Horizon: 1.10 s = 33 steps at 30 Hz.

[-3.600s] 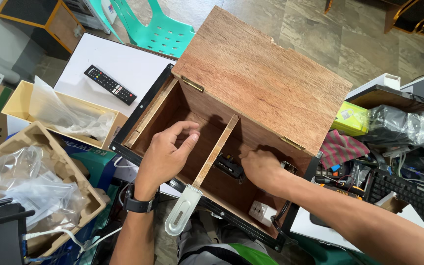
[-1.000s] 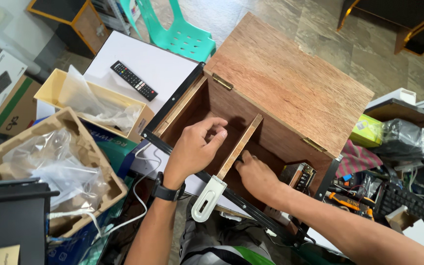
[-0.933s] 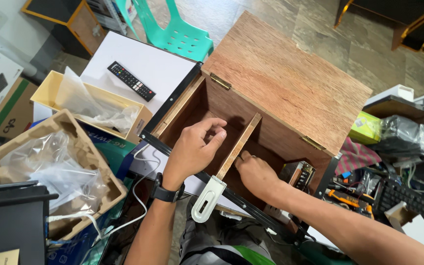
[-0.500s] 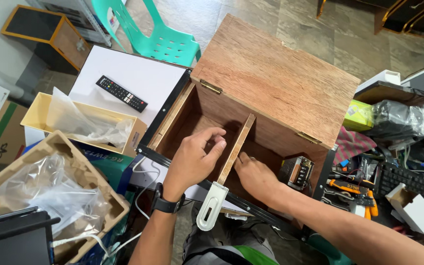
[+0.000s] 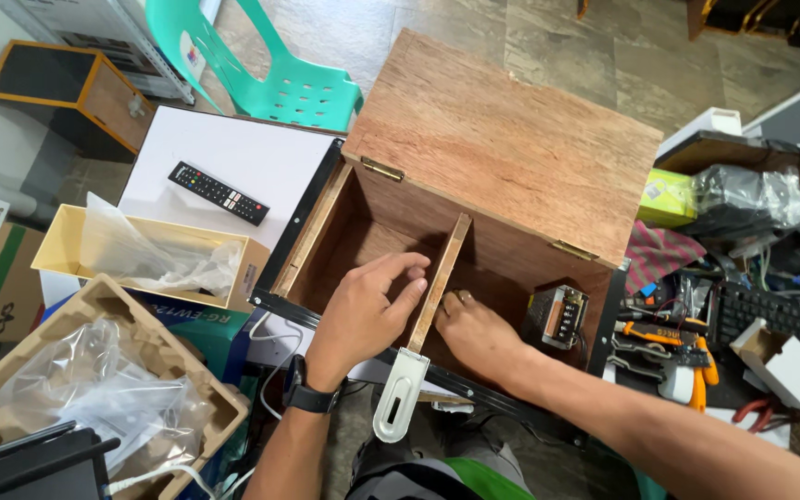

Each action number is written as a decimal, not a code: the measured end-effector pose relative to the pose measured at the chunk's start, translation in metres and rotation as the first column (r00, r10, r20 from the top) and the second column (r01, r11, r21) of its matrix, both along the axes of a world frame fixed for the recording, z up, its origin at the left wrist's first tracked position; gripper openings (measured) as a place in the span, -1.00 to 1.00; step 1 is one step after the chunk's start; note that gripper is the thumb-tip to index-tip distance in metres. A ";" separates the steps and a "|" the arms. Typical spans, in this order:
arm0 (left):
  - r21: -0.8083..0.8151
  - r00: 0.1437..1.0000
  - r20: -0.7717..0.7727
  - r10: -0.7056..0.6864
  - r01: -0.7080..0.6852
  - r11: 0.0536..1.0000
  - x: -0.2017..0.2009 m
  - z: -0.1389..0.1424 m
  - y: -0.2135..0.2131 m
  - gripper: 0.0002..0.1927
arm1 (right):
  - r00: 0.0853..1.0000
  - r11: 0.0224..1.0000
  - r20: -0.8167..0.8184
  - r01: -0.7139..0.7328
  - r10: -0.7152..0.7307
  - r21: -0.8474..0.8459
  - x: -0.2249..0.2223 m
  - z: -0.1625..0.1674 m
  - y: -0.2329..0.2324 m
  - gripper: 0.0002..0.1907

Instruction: The person works inside an open wooden enclosure on a cluttered workbench, positioning a small electronic module and wiring, then uses a screwdriver to fasten the module inside the box. They briefly handle a cable near a laptop and router before returning to tighten components and adjust the enclosure panels.

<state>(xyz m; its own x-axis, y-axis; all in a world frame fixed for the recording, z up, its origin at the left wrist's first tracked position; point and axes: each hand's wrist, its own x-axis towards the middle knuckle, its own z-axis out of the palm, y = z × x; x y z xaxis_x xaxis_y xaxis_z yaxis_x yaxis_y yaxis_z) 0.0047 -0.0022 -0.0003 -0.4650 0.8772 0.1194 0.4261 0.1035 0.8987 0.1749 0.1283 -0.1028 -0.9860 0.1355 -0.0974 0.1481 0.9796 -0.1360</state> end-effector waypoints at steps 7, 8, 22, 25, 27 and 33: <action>-0.008 0.977 -0.154 -0.145 0.146 0.989 0.003 0.000 0.000 -0.76 | 0.968 0.991 0.231 0.068 -0.094 0.119 -0.005 -0.004 -0.003 -0.71; -0.002 0.976 -0.165 -0.145 0.147 0.989 0.002 0.000 0.000 -0.76 | 0.994 0.985 0.076 0.066 -0.078 0.157 -0.004 -0.005 -0.004 -0.69; -0.028 0.982 -0.134 -0.134 0.131 0.991 0.002 -0.001 0.001 -0.71 | 0.994 0.987 0.004 0.106 -0.107 0.124 -0.006 -0.013 -0.002 -0.74; -0.022 0.981 -0.132 -0.139 0.138 0.990 0.000 -0.002 0.002 -0.71 | 0.987 0.987 0.082 0.128 -0.137 0.100 -0.008 -0.009 -0.002 -0.77; -0.015 0.982 -0.130 -0.133 0.133 0.991 0.001 -0.003 0.002 -0.72 | 0.926 0.981 0.322 0.180 -0.195 0.076 -0.011 -0.007 -0.001 -0.77; 0.001 0.983 -0.134 -0.124 0.125 0.992 0.001 -0.003 0.002 -0.72 | 0.952 0.949 0.157 0.286 -0.265 -0.132 -0.010 -0.002 0.006 -0.72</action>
